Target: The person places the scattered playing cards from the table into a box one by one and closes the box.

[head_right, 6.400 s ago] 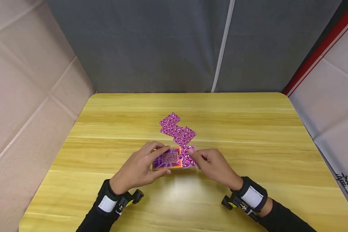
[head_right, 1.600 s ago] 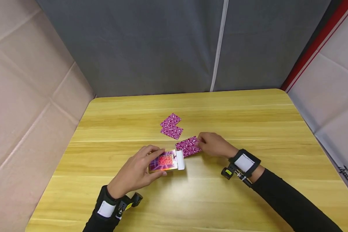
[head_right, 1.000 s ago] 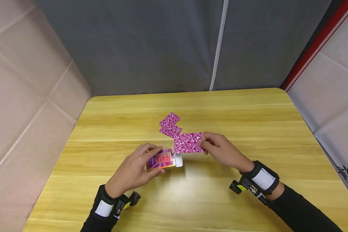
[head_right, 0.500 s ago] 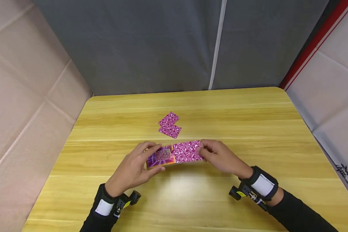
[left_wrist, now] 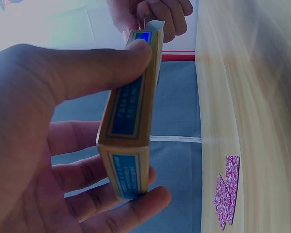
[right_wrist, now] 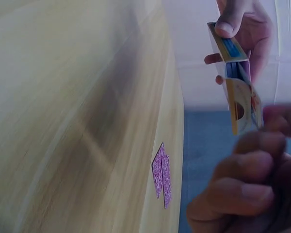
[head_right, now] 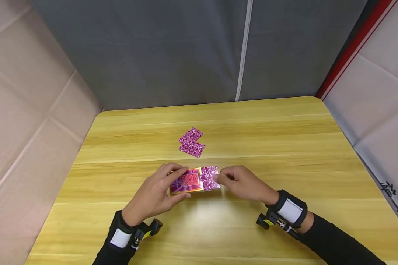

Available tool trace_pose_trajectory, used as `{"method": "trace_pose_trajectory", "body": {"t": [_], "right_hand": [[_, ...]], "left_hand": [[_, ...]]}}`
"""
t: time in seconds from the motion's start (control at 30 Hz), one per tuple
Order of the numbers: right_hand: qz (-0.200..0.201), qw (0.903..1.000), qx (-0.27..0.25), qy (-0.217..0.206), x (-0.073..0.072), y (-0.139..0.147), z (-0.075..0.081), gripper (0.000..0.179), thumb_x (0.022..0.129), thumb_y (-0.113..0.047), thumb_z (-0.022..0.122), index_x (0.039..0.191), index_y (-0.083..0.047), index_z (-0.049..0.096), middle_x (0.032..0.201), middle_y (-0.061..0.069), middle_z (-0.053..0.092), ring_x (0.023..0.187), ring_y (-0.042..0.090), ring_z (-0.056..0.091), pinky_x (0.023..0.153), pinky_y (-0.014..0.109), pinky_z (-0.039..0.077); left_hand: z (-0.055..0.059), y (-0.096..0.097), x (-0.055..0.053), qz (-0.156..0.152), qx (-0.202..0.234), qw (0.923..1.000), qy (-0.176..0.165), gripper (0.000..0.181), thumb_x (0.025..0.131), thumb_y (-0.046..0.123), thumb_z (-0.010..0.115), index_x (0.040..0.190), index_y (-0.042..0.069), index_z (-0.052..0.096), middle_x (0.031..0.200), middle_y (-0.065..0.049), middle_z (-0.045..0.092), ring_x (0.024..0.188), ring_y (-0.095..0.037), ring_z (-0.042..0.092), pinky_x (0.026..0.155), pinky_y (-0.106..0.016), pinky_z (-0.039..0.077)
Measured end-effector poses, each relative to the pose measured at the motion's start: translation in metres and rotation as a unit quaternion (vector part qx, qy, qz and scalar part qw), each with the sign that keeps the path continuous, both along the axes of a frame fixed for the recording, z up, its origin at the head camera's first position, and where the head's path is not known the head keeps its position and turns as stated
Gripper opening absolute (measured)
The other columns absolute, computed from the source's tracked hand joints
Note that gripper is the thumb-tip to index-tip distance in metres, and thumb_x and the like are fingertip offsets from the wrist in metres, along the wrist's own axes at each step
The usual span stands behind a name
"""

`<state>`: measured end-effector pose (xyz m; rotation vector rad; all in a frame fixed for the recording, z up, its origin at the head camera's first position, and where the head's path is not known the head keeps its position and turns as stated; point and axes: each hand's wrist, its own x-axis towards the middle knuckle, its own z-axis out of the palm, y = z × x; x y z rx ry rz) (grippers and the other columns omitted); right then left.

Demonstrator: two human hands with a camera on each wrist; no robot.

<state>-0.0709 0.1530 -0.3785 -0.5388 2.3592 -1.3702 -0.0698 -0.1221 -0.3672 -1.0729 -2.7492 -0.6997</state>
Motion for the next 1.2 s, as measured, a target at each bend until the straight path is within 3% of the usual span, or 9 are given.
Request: {"method": "trace_pose_trajectory", "body": {"t": [0.2,0.43,0.57,0.63,0.73,0.83,0.93,1.0,1.2], "right_hand": [[-0.042,0.9981,0.012,0.043,0.000,0.000,-0.003,0.040,0.088,-0.017,0.056,0.056,-0.013,0.033,0.050,-0.008,0.023,0.042,0.003,0.025,0.043,0.019,0.025],[-0.029,0.9965,0.004,0.079,0.000,-0.012,-0.003,0.039,0.084,-0.009,0.058,0.054,-0.014,0.033,0.049,-0.010,0.024,0.043,0.001,0.026,0.042,0.018,0.023],[-0.012,0.9904,-0.031,0.134,0.002,-0.013,0.004,0.031,0.086,-0.008,0.058,0.061,-0.018,0.042,0.054,-0.010,0.036,0.047,0.003,0.034,0.042,0.020,0.030],[0.005,0.9806,-0.069,0.183,0.002,-0.013,0.009,0.023,0.086,-0.004,0.058,0.070,-0.019,0.051,0.063,-0.008,0.047,0.051,0.005,0.038,0.043,0.021,0.034],[0.054,0.9533,-0.113,0.275,0.000,-0.014,0.013,0.019,0.082,0.003,0.060,0.082,-0.016,0.061,0.081,-0.002,0.058,0.057,0.005,0.042,0.044,0.018,0.036],[0.096,0.9198,-0.078,0.372,-0.002,-0.013,0.009,0.013,0.078,-0.004,0.066,0.080,-0.017,0.063,0.085,-0.005,0.059,0.063,0.000,0.046,0.051,0.011,0.039],[0.103,0.8968,-0.017,0.430,-0.003,-0.012,0.002,0.007,0.078,-0.017,0.069,0.077,-0.020,0.063,0.084,-0.012,0.057,0.071,-0.001,0.051,0.061,0.010,0.042],[0.108,0.8912,0.007,0.440,-0.002,-0.012,-0.002,0.004,0.078,-0.022,0.069,0.079,-0.021,0.064,0.087,-0.011,0.058,0.076,0.000,0.054,0.066,0.014,0.046],[0.131,0.8877,0.034,0.440,0.001,-0.016,-0.006,0.011,0.081,-0.027,0.066,0.090,-0.020,0.067,0.105,-0.004,0.061,0.092,0.005,0.058,0.073,0.022,0.050]], "left_hand": [[0.000,0.002,0.002,-0.003,-0.004,1.0000,0.003,0.067,0.071,0.050,0.069,0.125,0.014,0.054,0.118,0.006,0.048,0.104,-0.005,0.044,0.074,-0.023,0.047],[0.000,0.006,0.002,-0.017,-0.006,0.9998,-0.011,0.067,0.072,0.048,0.070,0.126,0.012,0.053,0.119,0.005,0.048,0.105,-0.007,0.044,0.076,-0.024,0.047],[0.000,0.006,0.003,-0.015,-0.008,0.9998,-0.011,0.067,0.073,0.049,0.069,0.126,0.012,0.054,0.119,0.005,0.048,0.105,-0.007,0.044,0.077,-0.024,0.047],[0.001,0.005,0.003,-0.011,-0.009,0.9998,-0.012,0.066,0.073,0.051,0.067,0.126,0.013,0.054,0.120,0.005,0.048,0.106,-0.007,0.044,0.077,-0.024,0.047],[0.002,0.004,0.003,-0.007,-0.008,0.9999,-0.013,0.067,0.074,0.053,0.065,0.126,0.014,0.053,0.119,0.006,0.048,0.106,-0.007,0.043,0.076,-0.024,0.047],[0.002,0.004,0.002,-0.004,-0.006,0.9999,-0.009,0.067,0.074,0.055,0.064,0.127,0.015,0.053,0.119,0.006,0.048,0.106,-0.006,0.043,0.075,-0.023,0.047],[0.001,0.004,0.002,-0.003,-0.006,1.0000,-0.006,0.066,0.073,0.053,0.066,0.127,0.015,0.053,0.118,0.006,0.048,0.106,-0.005,0.042,0.076,-0.023,0.046],[0.001,0.004,0.002,-0.006,-0.005,1.0000,-0.006,0.066,0.073,0.051,0.068,0.126,0.015,0.053,0.119,0.006,0.048,0.106,-0.005,0.042,0.077,-0.024,0.046],[-0.001,0.003,0.002,-0.012,-0.003,0.9999,-0.003,0.065,0.073,0.048,0.069,0.125,0.013,0.054,0.119,0.007,0.047,0.106,-0.005,0.042,0.077,-0.024,0.047]]}}
